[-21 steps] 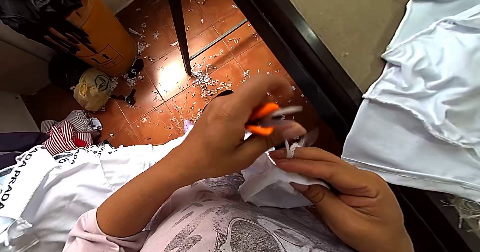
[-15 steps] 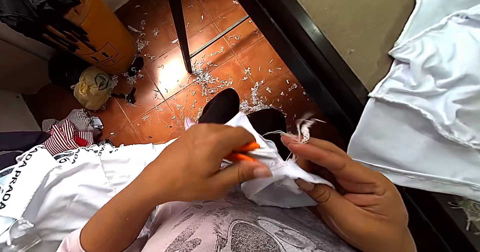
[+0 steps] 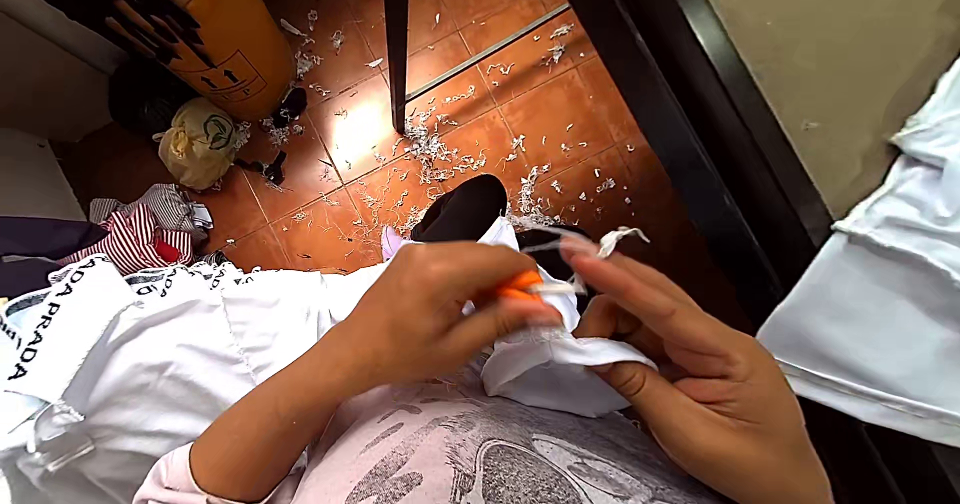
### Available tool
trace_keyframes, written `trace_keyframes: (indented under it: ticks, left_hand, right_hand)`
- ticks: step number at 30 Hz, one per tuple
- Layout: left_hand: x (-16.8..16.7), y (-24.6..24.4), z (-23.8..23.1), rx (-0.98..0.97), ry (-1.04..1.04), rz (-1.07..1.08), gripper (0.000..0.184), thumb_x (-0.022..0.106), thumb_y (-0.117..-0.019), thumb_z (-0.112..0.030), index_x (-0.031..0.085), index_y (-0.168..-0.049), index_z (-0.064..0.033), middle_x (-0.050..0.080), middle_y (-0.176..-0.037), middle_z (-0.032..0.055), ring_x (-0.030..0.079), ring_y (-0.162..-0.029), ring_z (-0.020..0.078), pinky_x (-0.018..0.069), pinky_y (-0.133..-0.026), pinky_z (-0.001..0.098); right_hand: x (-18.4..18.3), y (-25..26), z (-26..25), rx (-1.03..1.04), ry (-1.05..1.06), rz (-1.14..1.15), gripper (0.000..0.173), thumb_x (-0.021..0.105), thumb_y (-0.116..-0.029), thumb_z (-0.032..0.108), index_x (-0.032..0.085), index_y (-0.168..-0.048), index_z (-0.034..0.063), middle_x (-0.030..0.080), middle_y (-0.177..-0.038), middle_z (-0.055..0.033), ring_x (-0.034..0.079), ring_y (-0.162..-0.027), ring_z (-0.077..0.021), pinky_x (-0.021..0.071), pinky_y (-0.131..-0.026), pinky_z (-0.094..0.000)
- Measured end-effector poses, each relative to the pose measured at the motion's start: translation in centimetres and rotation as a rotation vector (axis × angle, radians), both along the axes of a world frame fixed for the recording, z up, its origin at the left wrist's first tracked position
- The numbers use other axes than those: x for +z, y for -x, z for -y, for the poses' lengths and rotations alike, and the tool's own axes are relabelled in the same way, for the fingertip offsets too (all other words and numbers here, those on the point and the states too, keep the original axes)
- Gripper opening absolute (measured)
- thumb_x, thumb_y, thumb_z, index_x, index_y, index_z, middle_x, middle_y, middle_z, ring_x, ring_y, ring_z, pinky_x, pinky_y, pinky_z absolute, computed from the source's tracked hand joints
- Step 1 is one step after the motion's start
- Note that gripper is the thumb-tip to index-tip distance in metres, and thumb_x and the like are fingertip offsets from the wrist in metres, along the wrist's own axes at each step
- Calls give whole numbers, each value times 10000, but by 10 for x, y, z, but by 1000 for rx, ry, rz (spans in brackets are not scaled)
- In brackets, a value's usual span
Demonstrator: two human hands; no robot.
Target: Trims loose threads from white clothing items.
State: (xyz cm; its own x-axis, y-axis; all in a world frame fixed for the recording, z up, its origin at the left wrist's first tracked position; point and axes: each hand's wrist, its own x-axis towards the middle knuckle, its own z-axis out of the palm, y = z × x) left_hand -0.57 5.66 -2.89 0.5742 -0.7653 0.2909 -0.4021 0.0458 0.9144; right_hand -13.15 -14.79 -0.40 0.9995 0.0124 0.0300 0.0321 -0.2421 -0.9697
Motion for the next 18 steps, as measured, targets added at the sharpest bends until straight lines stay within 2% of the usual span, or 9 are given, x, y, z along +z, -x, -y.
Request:
trace_keyframes:
  ticks: [2, 4, 6, 8, 11, 14, 16, 17, 18]
  left_hand:
    - [-10, -6, -6, 69, 95, -166, 424, 637, -1006, -307, 631, -1143, 94, 584, -800, -2, 511, -693, -25, 440, -611, 129]
    - [-14, -4, -7, 61, 185, -286, 555, 760, -907, -273, 590, -1271, 108, 558, -773, -29, 476, -667, -44, 398, -591, 114]
    - [-12, 4, -3, 13, 234, -250, 403, 788, -876, -147, 672, -1160, 115, 616, -813, 20, 521, -727, -9, 437, -645, 124]
    - [-13, 10, 3, -5, 263, -196, 126, 728, -896, -31, 735, -947, 84, 642, -823, 77, 588, -804, 60, 486, -718, 172]
    - [-24, 6, 1, 171, 296, -275, 128, 652, -964, -35, 698, -901, 67, 659, -853, 49, 611, -824, 23, 515, -751, 170]
    - [-45, -20, -11, 592, 115, -131, 107, 637, -981, -57, 707, -977, 24, 666, -862, -5, 577, -723, -29, 493, -650, 144]
    - [-55, -37, -23, 775, -168, 108, 220, 660, -944, -58, 699, -1147, 17, 683, -1026, 120, 625, -830, 129, 521, -726, 275]
    - [-54, -41, -28, 756, -256, 147, 374, 673, -931, -69, 628, -1290, 26, 654, -1187, 190, 657, -942, 208, 554, -793, 347]
    - [-49, -39, -31, 691, -263, 126, 471, 688, -932, -106, 566, -1367, 27, 619, -1263, 202, 649, -967, 200, 556, -802, 337]
  right_hand:
    - [0, -7, -4, -2, 8, -14, 648, 632, -973, 140, 431, -1577, 259, 545, -1428, 94, 614, -883, 48, 541, -763, -105]
    - [-1, -13, -8, 17, 31, -8, 706, 630, -972, 135, 365, -1611, 273, 492, -1496, 98, 611, -857, 64, 539, -753, -95]
    - [-2, -18, -12, 32, 46, -2, 711, 632, -976, 143, 353, -1615, 276, 491, -1511, 97, 622, -888, 62, 544, -781, -101]
    - [-4, -22, -18, 0, 37, 3, 739, 653, -962, 137, 341, -1618, 274, 608, -1291, 94, 601, -801, 42, 529, -724, -101]
    - [-5, -25, -18, -8, 7, 3, 789, 638, -969, 78, 250, -1638, 234, 425, -1590, 113, 611, -807, 79, 527, -725, -86]
    - [-5, -22, -17, -40, -5, 5, 776, 648, -967, 83, 269, -1631, 216, 456, -1586, 83, 634, -826, 58, 533, -738, -101]
    - [-5, -20, -17, -51, 2, 18, 721, 649, -980, 116, 322, -1613, 231, 493, -1553, 94, 644, -847, 48, 543, -752, -108]
    - [-5, -18, -16, -62, 23, 38, 668, 655, -986, 148, 377, -1586, 243, 512, -1528, 107, 648, -861, 47, 550, -759, -111]
    - [-5, -17, -15, -74, 55, 65, 606, 657, -990, 174, 438, -1549, 258, 527, -1501, 110, 647, -879, 46, 553, -767, -116]
